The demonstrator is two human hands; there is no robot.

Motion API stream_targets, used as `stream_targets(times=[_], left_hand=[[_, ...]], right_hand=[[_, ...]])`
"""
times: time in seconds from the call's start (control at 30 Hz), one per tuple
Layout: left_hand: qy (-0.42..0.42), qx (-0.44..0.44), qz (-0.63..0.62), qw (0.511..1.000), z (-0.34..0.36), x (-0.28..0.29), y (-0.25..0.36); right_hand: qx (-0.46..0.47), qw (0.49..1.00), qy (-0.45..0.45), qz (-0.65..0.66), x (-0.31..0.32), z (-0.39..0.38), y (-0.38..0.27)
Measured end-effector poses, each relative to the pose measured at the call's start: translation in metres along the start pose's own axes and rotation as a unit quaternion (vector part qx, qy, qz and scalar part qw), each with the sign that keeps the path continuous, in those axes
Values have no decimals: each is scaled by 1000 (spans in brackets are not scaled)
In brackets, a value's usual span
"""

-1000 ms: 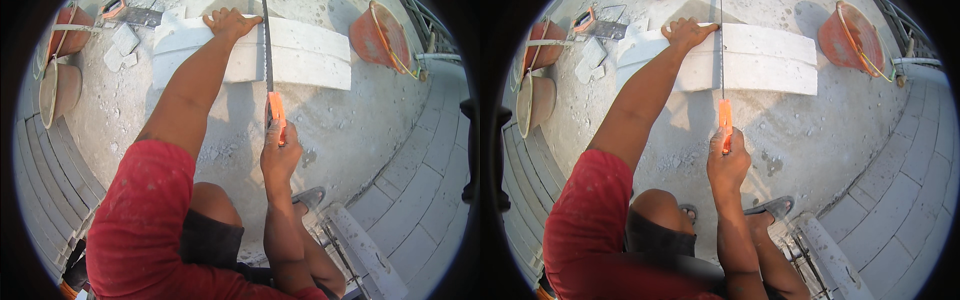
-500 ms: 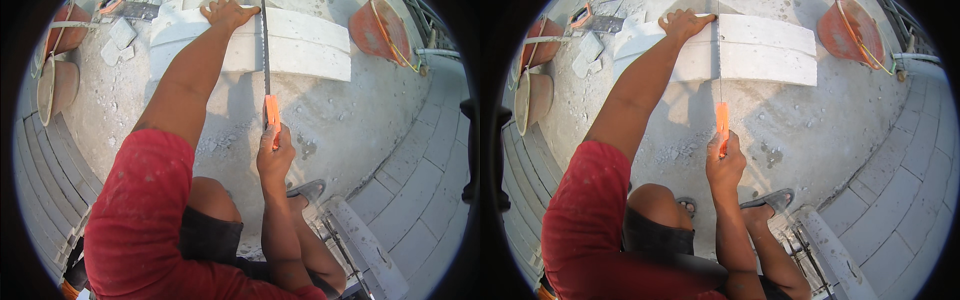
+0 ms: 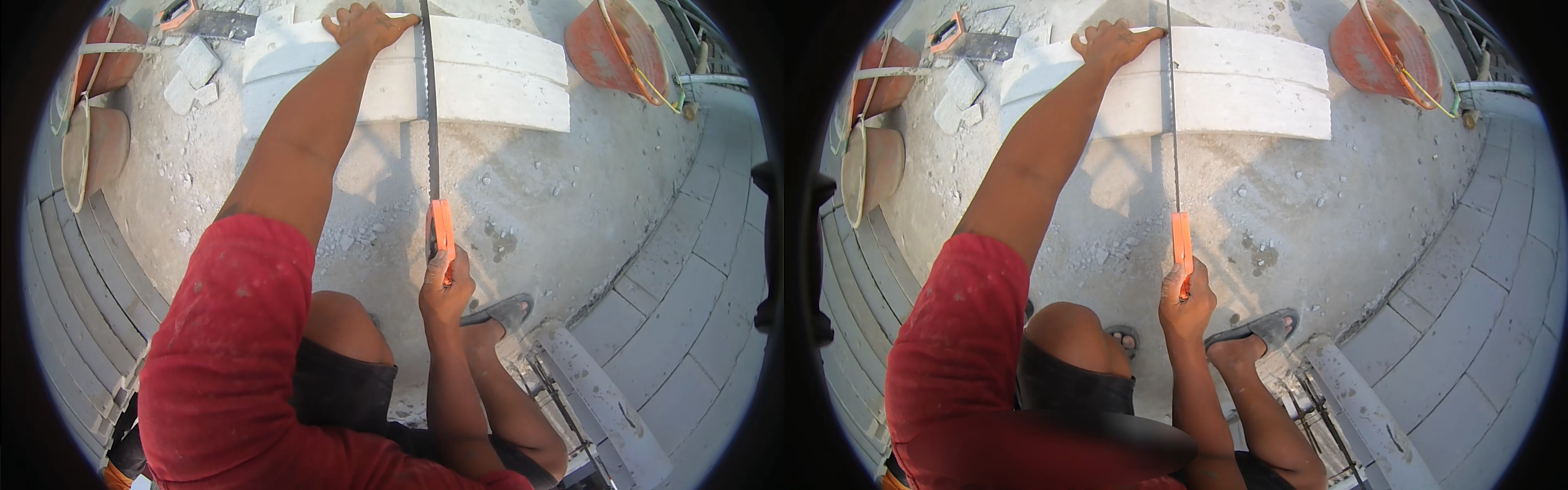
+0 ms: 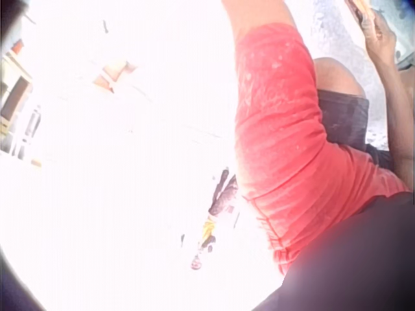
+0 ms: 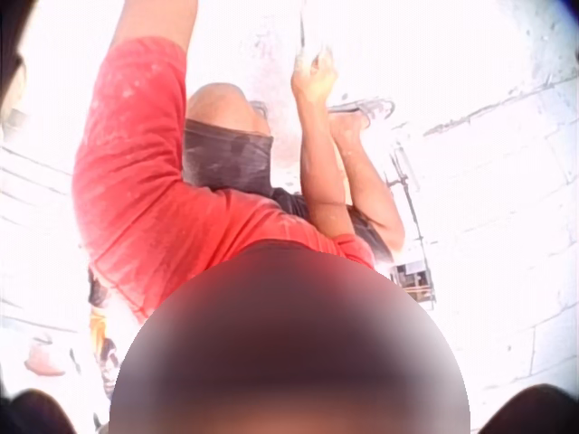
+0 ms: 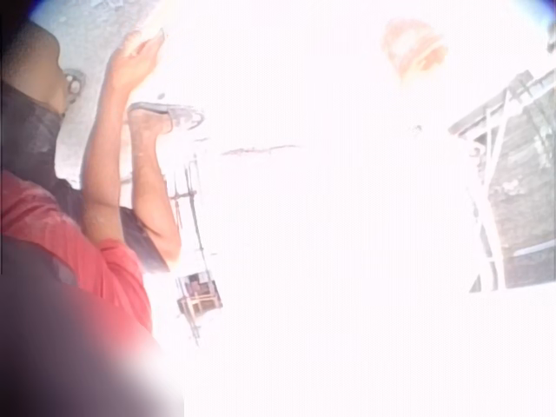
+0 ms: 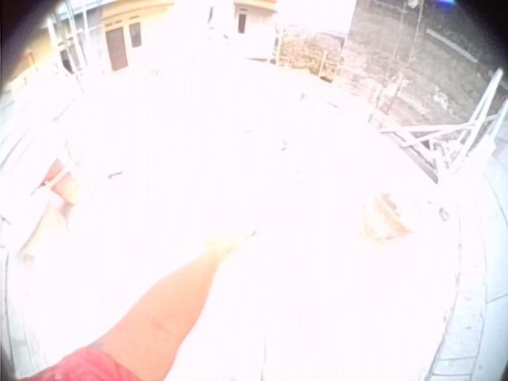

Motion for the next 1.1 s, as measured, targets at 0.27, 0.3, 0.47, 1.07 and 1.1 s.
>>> stream_targets(times=[0.27, 0.3, 0.47, 1.07, 1.1], left_hand=[[-19, -22, -105, 994, -1, 3, -14], [34, -81, -82, 993, -4, 12, -13], [167, -205, -28, 964, -36, 24, -23], [168, -144, -6, 975, -95, 62, -51], [175, -150, -4, 973, -100, 62, -53]], right_hand=[[-1, 1000, 26, -18, 22, -43, 49], [10, 999, 28, -19, 22, -43, 50], [-9, 1000, 27, -13, 7, -29, 38], [91, 993, 40, 59, -12, 22, -29], [76, 994, 38, 75, -13, 25, -34]])
Point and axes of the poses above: each hand's wrist, its own z-axis towards the middle knuckle, its own x-axis out of the back of the hand, y = z × x, the point moved 6 cm from there along z, towards the middle knuckle, and after that the axes turned 13 degrees about y, right-handed, at the moved point
